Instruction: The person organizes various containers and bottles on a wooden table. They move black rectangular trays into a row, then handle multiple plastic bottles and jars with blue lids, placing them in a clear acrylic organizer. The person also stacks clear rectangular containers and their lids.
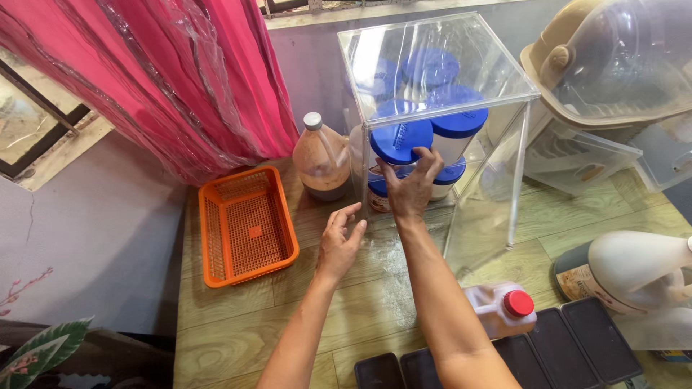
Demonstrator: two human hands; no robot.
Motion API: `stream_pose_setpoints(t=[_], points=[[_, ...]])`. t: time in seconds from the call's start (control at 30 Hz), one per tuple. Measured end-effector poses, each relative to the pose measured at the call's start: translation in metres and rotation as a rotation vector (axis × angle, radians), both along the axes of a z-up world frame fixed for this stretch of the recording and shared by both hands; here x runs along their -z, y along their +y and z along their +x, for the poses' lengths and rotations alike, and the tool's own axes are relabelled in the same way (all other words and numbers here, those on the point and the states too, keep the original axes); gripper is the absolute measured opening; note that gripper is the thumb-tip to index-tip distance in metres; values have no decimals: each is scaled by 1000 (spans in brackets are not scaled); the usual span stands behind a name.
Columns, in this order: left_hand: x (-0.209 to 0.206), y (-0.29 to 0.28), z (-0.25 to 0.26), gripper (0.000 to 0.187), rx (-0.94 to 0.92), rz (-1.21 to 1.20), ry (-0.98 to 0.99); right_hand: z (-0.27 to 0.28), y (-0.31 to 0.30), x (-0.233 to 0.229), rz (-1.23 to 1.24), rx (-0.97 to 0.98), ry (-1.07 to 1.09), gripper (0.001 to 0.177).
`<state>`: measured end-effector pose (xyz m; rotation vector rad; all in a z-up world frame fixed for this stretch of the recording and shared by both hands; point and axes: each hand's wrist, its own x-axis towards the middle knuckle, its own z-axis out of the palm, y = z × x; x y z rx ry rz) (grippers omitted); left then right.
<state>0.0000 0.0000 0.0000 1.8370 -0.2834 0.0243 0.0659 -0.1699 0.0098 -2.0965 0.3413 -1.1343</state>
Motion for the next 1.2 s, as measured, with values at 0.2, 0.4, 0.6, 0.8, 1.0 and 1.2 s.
stream_pose_setpoints(t=[0.2, 0.4, 0.6, 0.8, 1.0, 1.2], points=[[-15, -5, -4, 41, 20, -77, -26, -22, -9, -6, 45, -63, -216, 71], [-18, -8, -18, 50, 48, -201, -123, -102, 1, -10, 145, -199, -240, 69], [12, 33, -62, 75, -150, -230, 116, -180, 40, 12, 137, -580, -1, 69], [76, 126, -151, 70, -508, 296, 172, -217, 94, 59, 311, -854, 581, 68], [119, 163, -239, 72, -515, 321, 474, -250, 128, 103, -184, -990, 770, 60], [106, 161, -243, 92, -521, 500, 501, -249, 119, 108, -175, -1029, 865, 60]])
